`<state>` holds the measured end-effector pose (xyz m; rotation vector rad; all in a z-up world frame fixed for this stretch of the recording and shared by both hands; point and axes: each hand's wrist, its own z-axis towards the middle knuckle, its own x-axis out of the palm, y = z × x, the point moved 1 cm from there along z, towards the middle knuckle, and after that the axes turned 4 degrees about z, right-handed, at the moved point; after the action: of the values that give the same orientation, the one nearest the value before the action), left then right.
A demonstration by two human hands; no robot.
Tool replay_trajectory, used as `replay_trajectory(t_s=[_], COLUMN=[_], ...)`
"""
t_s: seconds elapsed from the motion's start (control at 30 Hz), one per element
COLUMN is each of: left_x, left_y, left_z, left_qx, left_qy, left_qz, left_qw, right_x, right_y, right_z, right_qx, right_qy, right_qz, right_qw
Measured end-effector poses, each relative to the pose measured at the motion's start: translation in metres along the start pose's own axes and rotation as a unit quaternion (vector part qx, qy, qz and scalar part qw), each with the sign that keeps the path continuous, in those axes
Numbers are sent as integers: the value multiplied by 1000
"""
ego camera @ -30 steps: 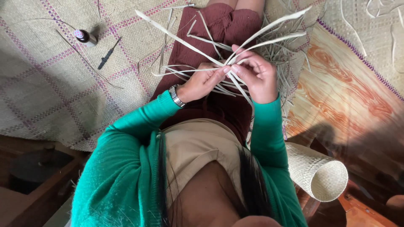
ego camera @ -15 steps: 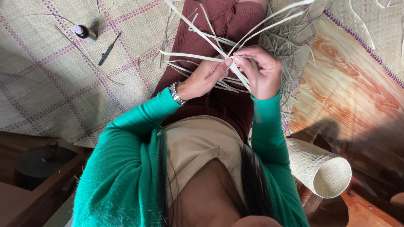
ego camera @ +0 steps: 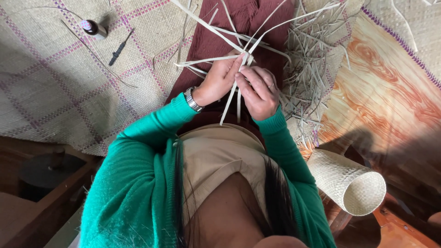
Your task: Weaving a basket using thin strips of natural fiber while sitting on the floor.
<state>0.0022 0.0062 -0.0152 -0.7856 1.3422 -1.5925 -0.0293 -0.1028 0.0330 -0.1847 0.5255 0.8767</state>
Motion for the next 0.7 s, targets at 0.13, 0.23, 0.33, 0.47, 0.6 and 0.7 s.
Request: replay_trajectory(t_s=[0.13,0.23,0.33,0.47,0.6,0.7], left_x=[-3,-6,-8,-8,-3,-1], left_y=[-5,4,6,1,-2,-11], left_z=[-1,-2,-1,-2,-7,-8], left_qx=[-54,-121,-142,-106,-118,-123], left_qy=[-22,-39,-42,-86,-120,-108], left_qz=[-43,-119,-181,-166,-160,-164], left_qw=[997,985,972,977,973,973], right_x=[1,-4,4,2,-6,-11], right_y=[4,18,20,18,17,17], right_z=[0,-4,-21,-6,-7,-5], right_qx=[-15,51,112,98,176,170], right_qy=[6,104,176,162,169,179], right_qz=[50,100,111,104,195,182], right_qw=[999,988,972,976,950,952])
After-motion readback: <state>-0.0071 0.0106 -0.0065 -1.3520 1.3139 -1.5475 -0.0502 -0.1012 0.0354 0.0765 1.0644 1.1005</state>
